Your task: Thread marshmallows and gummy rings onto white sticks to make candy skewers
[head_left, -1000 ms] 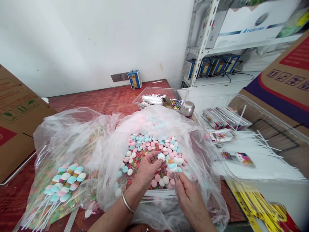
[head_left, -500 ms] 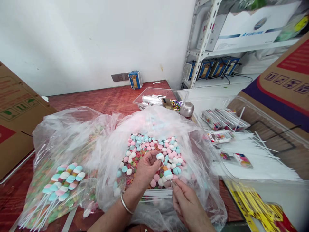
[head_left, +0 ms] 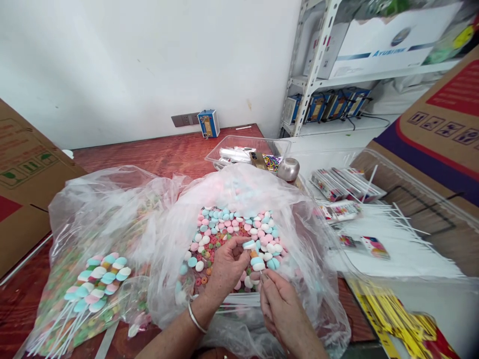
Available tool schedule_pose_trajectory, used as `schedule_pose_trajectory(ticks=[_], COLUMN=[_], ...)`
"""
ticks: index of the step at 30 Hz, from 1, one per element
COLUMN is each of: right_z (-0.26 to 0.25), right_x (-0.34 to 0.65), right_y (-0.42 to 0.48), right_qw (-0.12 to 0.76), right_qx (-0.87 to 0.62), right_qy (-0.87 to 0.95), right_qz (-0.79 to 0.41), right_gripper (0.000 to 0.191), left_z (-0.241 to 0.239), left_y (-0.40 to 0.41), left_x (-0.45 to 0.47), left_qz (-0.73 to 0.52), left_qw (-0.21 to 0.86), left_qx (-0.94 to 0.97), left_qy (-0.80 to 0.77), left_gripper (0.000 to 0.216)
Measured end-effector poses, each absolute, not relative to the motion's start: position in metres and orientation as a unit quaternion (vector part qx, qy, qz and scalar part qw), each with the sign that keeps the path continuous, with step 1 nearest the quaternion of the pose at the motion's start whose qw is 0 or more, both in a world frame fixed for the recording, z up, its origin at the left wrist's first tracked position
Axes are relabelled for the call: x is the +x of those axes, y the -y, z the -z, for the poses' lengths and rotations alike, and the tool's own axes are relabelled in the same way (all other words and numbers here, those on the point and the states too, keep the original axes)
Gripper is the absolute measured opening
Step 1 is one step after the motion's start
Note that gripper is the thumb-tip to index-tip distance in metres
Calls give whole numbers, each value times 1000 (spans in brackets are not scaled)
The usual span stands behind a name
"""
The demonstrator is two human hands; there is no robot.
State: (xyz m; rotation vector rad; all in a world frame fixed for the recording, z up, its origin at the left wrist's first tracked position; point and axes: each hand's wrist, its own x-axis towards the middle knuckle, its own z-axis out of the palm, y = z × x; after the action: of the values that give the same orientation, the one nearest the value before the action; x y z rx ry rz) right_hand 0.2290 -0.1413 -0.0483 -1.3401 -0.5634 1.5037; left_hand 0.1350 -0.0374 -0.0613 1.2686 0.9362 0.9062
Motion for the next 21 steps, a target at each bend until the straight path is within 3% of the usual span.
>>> schedule_pose_trajectory(ticks=[6,11,16,21], right_z=[63,77,78,79], right_x=[231,241,253,255], right_y=[141,141,147,157], right_qw=[481,450,424,363], right_qx=[-603,-676,-699,-686], right_qy=[324,439,497,605], right_qz=[-549,-384,-293,-177], right_gripper=[36,38,44,40], left_z=[62,51,39,37], left_y=[45,59,68,66], left_x=[134,130,137,158], left_qz=[-375,-390,-480,-436], left_qw=[629,607,752,820], left_qx=[558,587,330,238], left_qy=[-391,-367,-308,-285], left_gripper=[22,17,26,32])
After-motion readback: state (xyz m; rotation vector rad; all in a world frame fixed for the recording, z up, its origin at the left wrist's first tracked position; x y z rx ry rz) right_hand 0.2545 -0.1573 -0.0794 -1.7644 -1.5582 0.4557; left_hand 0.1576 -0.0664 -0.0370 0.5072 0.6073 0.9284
